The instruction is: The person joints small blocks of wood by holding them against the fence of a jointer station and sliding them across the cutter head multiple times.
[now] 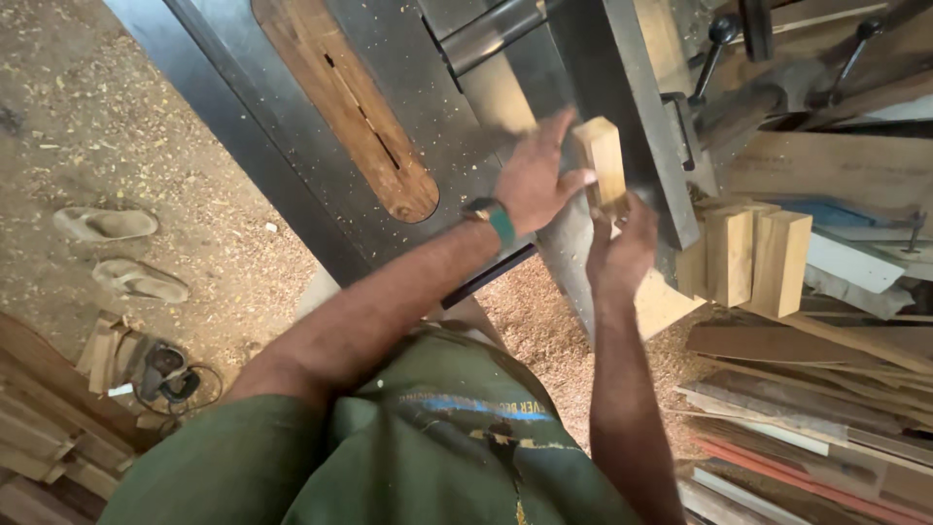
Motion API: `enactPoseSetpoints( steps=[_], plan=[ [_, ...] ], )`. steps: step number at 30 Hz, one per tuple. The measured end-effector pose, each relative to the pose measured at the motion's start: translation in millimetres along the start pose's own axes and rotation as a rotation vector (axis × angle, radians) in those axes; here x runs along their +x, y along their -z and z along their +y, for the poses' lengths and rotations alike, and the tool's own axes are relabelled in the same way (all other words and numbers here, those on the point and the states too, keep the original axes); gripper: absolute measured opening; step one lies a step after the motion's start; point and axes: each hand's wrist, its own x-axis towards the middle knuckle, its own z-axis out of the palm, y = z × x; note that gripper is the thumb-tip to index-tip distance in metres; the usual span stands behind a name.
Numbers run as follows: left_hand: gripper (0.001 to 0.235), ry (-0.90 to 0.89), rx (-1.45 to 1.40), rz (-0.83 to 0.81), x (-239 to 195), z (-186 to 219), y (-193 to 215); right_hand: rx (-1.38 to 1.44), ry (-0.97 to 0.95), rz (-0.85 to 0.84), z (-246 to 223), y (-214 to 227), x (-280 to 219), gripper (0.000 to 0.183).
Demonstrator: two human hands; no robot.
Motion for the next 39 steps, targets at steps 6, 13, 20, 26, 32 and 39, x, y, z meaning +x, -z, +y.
enactPoseSetpoints(
  steps=[6,13,20,26,32,39],
  plan=[
    [0.048,-0.413,0.489,-0.324,21.4,7.9,-23.7,-0.273,0.119,0.137,-5.8,-40.0,12.1,0.046],
    [0.027,-0.437,0.444,-0.403,45.5,-28.0,-45.4,-0.227,-0.036,0.227,-14.9,-55.2,19.6,0.034],
    [0.03,-0.437,0.31,-0.361,43.9,-36.4,-44.6,-0.247,0.133,0.291,-16.9,-54.2,18.6,0.033],
    [0.034,-0.398,0.264,-0.385,51.0,-43.6,-41.9,-0.209,0.023,0.262,-15.0,-56.5,22.0,0.037],
    [0.032,-0.438,0.292,-0.412,61.0,-41.3,-42.0,-0.247,0.156,0.219,-17.3,-44.1,29.8,0.026],
    [0.023,-0.393,0.278,-0.442,70.8,-33.0,-45.1,-0.134,0.112,0.246,-30.6,-34.7,38.3,0.022]
  ],
)
